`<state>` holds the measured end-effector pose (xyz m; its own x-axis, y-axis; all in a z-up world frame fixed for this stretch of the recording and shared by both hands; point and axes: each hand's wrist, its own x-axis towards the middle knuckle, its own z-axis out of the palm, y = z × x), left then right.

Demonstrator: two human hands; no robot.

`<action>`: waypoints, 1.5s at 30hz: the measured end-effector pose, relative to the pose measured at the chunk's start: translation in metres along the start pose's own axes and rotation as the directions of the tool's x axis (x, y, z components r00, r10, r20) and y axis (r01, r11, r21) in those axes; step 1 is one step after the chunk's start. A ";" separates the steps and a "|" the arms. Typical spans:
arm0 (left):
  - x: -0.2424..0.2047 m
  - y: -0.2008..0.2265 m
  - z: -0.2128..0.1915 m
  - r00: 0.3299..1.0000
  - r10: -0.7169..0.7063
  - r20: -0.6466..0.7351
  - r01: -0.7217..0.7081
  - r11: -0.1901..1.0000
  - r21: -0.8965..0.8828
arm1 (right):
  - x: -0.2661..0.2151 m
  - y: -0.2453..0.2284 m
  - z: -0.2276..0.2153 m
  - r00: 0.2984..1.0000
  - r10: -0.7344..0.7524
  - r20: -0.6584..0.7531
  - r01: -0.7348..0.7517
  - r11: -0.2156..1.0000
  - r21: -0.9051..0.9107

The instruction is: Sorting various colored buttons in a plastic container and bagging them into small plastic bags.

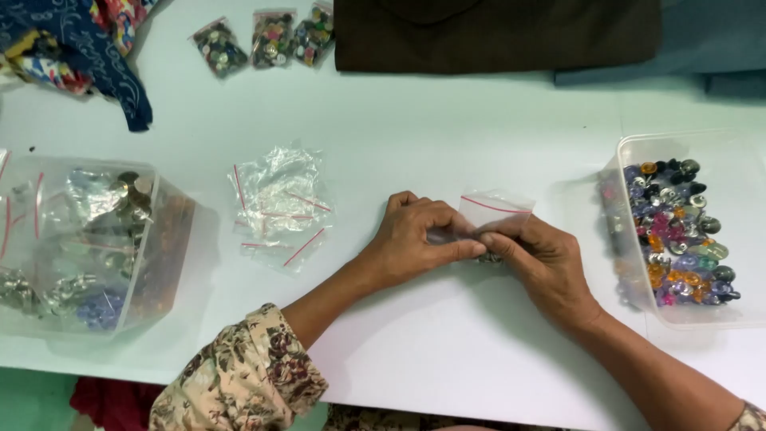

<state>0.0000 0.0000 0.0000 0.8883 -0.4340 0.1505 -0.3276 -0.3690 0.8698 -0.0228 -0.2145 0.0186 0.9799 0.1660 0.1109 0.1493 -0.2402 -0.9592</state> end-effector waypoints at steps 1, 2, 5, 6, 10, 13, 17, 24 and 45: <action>0.001 0.001 0.001 1.000 0.008 0.006 -0.008 1.000 0.005 | 0.000 0.001 -0.002 1.000 -0.005 -0.010 0.005 1.000 0.002; 0.003 0.002 0.003 1.000 0.004 -0.013 -0.004 1.000 -0.022 | 0.000 0.002 -0.003 1.000 -0.001 -0.023 0.002 1.000 0.023; 0.002 0.004 0.004 0.999 0.011 -0.052 -0.013 0.999 -0.049 | 0.001 0.001 -0.005 0.998 -0.005 -0.063 0.008 0.999 0.049; 0.002 0.004 0.003 0.997 0.014 -0.078 -0.018 0.999 -0.051 | 0.002 -0.001 -0.006 0.997 -0.007 -0.081 0.012 0.998 0.055; -0.002 0.005 0.003 0.990 0.003 -0.141 -0.016 0.996 -0.091 | 0.002 -0.001 -0.007 0.998 -0.044 -0.047 0.042 0.998 -0.046; -0.007 0.009 0.009 0.979 -0.039 -0.199 0.026 0.997 -0.068 | -0.003 0.012 -0.010 0.998 -0.008 0.065 0.018 0.987 -0.160; -0.007 0.009 0.008 0.984 -0.049 -0.172 0.033 0.995 -0.092 | -0.003 0.016 -0.010 0.999 0.037 -0.037 -0.036 0.999 0.017; -0.009 0.006 0.018 0.984 0.068 -0.164 -0.069 0.998 0.001 | -0.004 0.015 -0.008 0.998 -0.068 0.016 0.070 0.992 -0.103; -0.007 0.012 0.012 0.959 0.083 -0.270 -0.106 0.992 -0.072 | -0.003 0.011 -0.006 0.999 -0.013 0.036 0.012 1.000 0.024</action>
<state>-0.0143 -0.0115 0.0036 0.9120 -0.2247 0.3432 -0.3956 -0.2605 0.8807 -0.0233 -0.2237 0.0091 0.9723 0.2040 0.1141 0.1582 -0.2150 -0.9637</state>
